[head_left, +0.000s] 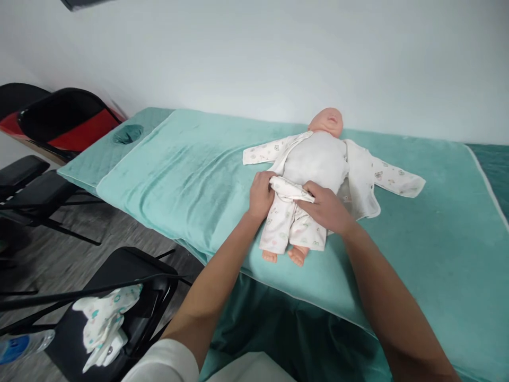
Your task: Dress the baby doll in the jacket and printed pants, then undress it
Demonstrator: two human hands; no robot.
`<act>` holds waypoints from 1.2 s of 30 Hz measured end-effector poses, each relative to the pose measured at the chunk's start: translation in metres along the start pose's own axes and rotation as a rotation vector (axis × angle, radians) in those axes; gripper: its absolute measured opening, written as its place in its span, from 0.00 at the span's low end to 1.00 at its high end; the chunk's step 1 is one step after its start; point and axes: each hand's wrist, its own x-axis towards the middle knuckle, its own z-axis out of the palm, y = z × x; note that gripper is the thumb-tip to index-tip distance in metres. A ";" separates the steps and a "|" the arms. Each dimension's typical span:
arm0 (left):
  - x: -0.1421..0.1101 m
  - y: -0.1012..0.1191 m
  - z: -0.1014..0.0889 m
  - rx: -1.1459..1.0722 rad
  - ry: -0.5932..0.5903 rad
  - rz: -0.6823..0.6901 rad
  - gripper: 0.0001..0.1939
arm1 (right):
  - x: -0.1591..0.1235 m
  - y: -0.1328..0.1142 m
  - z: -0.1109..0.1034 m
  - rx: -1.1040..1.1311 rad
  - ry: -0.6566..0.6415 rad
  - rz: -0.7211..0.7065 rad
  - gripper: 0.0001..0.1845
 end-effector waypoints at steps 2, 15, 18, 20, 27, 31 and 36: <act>-0.004 0.002 -0.002 -0.021 -0.004 0.002 0.09 | -0.002 0.002 -0.007 0.124 -0.070 -0.014 0.12; -0.005 0.000 -0.009 -0.220 -0.070 -0.119 0.19 | -0.020 0.025 -0.028 0.520 0.193 0.047 0.11; -0.002 -0.005 -0.011 -0.404 -0.048 -0.227 0.17 | -0.020 0.034 -0.022 0.440 0.519 0.075 0.09; 0.004 -0.011 -0.013 -0.610 -0.020 -0.329 0.18 | -0.018 0.042 -0.021 0.377 0.707 0.109 0.09; 0.044 -0.037 0.007 -0.763 0.049 -0.537 0.13 | -0.010 0.057 -0.015 0.313 0.730 0.195 0.13; 0.073 -0.043 0.029 -0.531 -0.133 -0.445 0.15 | -0.006 0.055 -0.009 0.291 0.779 0.203 0.15; 0.090 -0.047 0.033 -0.561 -0.322 -0.410 0.14 | -0.001 0.056 -0.005 0.336 0.786 0.202 0.14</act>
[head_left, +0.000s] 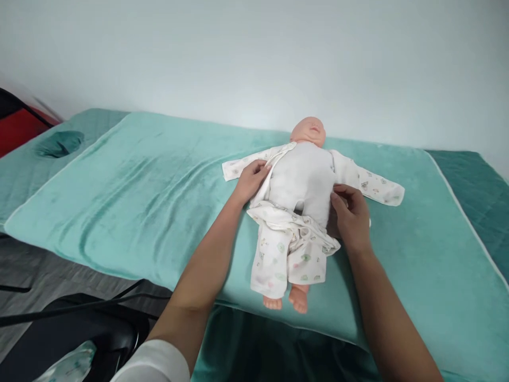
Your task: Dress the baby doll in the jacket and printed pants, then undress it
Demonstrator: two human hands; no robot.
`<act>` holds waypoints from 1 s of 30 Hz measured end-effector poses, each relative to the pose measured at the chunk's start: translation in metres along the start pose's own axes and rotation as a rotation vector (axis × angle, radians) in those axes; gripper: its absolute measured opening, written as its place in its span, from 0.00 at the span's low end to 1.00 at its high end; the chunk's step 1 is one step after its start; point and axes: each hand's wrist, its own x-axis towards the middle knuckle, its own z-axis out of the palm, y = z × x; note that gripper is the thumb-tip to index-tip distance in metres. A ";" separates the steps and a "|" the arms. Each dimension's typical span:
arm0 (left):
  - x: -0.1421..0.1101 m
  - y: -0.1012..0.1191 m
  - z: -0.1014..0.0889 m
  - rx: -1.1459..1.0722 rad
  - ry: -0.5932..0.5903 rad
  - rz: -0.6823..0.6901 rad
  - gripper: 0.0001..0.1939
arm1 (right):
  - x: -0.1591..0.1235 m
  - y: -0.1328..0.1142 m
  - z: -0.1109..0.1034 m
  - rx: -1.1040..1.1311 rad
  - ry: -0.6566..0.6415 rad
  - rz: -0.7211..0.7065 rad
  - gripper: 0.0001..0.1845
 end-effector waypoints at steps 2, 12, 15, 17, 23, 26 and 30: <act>0.001 0.000 -0.006 -0.075 0.002 -0.054 0.16 | 0.001 0.002 0.000 0.014 -0.012 0.026 0.15; -0.015 -0.008 -0.056 -0.235 0.312 -0.347 0.11 | -0.001 0.007 -0.007 0.051 -0.042 0.053 0.14; -0.025 -0.011 -0.053 0.122 0.432 -0.273 0.08 | -0.003 0.007 -0.008 -0.035 -0.015 0.017 0.14; -0.032 -0.012 -0.050 0.355 0.463 -0.233 0.08 | -0.006 0.007 -0.009 -0.108 0.002 -0.034 0.13; -0.056 -0.013 -0.049 0.518 0.458 -0.180 0.14 | -0.025 0.006 -0.020 -0.502 -0.212 -0.177 0.08; -0.069 -0.014 -0.051 0.466 0.351 -0.140 0.16 | -0.038 0.004 -0.027 -0.641 -0.409 -0.323 0.09; -0.082 -0.011 -0.053 0.415 0.296 -0.126 0.19 | -0.048 0.002 -0.032 -0.712 -0.419 -0.402 0.11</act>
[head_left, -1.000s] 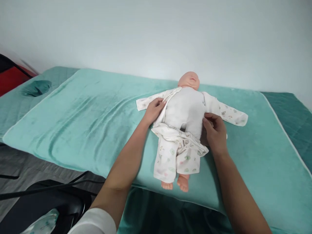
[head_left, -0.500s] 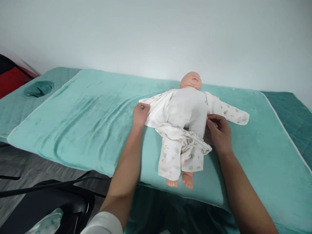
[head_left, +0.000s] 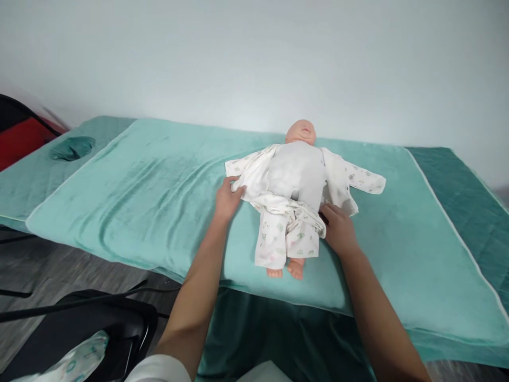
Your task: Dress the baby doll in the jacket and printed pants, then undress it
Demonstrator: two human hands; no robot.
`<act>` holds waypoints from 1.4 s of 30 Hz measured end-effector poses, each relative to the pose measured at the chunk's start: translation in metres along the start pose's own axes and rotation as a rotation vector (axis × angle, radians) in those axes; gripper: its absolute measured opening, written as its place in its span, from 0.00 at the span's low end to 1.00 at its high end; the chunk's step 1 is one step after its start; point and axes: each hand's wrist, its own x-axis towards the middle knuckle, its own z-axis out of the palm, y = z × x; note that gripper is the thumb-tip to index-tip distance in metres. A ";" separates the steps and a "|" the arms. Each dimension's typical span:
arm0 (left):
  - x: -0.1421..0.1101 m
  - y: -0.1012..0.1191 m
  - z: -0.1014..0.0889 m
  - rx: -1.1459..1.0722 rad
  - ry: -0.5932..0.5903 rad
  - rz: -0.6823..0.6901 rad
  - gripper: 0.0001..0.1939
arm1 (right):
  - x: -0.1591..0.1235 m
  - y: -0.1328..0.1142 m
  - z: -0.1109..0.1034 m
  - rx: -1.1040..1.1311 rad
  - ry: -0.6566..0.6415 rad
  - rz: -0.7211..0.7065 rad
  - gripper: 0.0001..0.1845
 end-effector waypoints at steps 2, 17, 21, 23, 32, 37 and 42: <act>-0.004 0.002 -0.003 -0.040 0.029 -0.005 0.18 | -0.001 -0.001 0.000 -0.037 0.016 0.022 0.12; -0.021 0.005 0.004 0.199 0.251 0.365 0.10 | -0.008 -0.002 -0.007 0.592 0.114 0.086 0.10; -0.027 0.026 0.015 -0.169 0.040 0.464 0.09 | -0.010 -0.004 -0.005 0.703 0.045 0.025 0.09; -0.030 0.036 0.019 -0.386 -0.165 0.427 0.10 | -0.010 -0.005 -0.003 0.735 0.023 0.052 0.10; -0.037 0.039 0.010 -0.630 -0.534 0.142 0.15 | -0.005 -0.004 0.000 0.769 0.054 0.032 0.05; -0.038 0.040 0.008 -0.560 -0.576 0.146 0.13 | -0.007 -0.003 -0.004 0.706 -0.071 0.100 0.10; -0.039 0.044 0.002 -0.561 -0.670 0.169 0.10 | -0.009 -0.001 -0.004 0.724 -0.051 0.059 0.13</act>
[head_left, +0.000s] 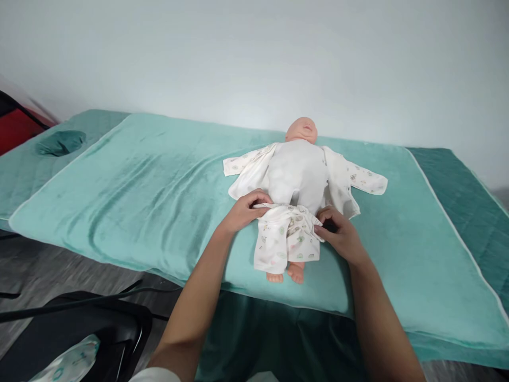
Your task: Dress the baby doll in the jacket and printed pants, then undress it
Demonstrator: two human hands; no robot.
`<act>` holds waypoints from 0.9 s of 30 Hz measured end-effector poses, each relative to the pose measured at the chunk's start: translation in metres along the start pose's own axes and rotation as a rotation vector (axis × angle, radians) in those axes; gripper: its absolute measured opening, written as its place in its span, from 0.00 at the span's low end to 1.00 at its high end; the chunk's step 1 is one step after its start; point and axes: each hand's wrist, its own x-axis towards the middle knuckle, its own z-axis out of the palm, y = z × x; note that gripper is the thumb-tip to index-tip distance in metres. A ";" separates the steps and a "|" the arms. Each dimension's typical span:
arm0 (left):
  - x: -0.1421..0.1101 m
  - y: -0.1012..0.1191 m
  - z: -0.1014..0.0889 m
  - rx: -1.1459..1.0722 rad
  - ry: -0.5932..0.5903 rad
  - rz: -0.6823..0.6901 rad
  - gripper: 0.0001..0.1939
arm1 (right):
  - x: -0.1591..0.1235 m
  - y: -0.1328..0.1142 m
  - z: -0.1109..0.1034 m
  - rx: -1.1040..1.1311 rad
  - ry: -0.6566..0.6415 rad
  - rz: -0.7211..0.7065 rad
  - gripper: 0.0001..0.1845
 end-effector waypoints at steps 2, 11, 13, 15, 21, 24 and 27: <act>0.000 0.001 -0.001 -0.005 -0.012 -0.006 0.11 | -0.001 0.004 0.000 0.025 0.003 0.015 0.13; 0.001 -0.005 0.000 -0.075 0.030 0.037 0.15 | 0.003 0.008 0.009 -0.152 0.257 -0.009 0.12; 0.004 -0.004 0.001 -0.138 0.077 0.061 0.15 | 0.009 0.006 0.010 -0.173 0.314 -0.065 0.11; 0.009 -0.002 0.003 -0.216 0.127 0.064 0.14 | 0.016 0.005 0.009 -0.204 0.352 -0.104 0.11; 0.037 0.013 0.004 -0.318 0.231 -0.040 0.15 | 0.043 0.007 -0.006 -0.254 0.362 -0.103 0.11; 0.054 0.019 0.002 -0.321 0.274 -0.066 0.14 | 0.060 0.008 -0.018 -0.267 0.363 -0.041 0.12; 0.070 0.021 0.001 -0.312 0.309 -0.048 0.12 | 0.079 0.007 -0.026 -0.241 0.378 -0.032 0.12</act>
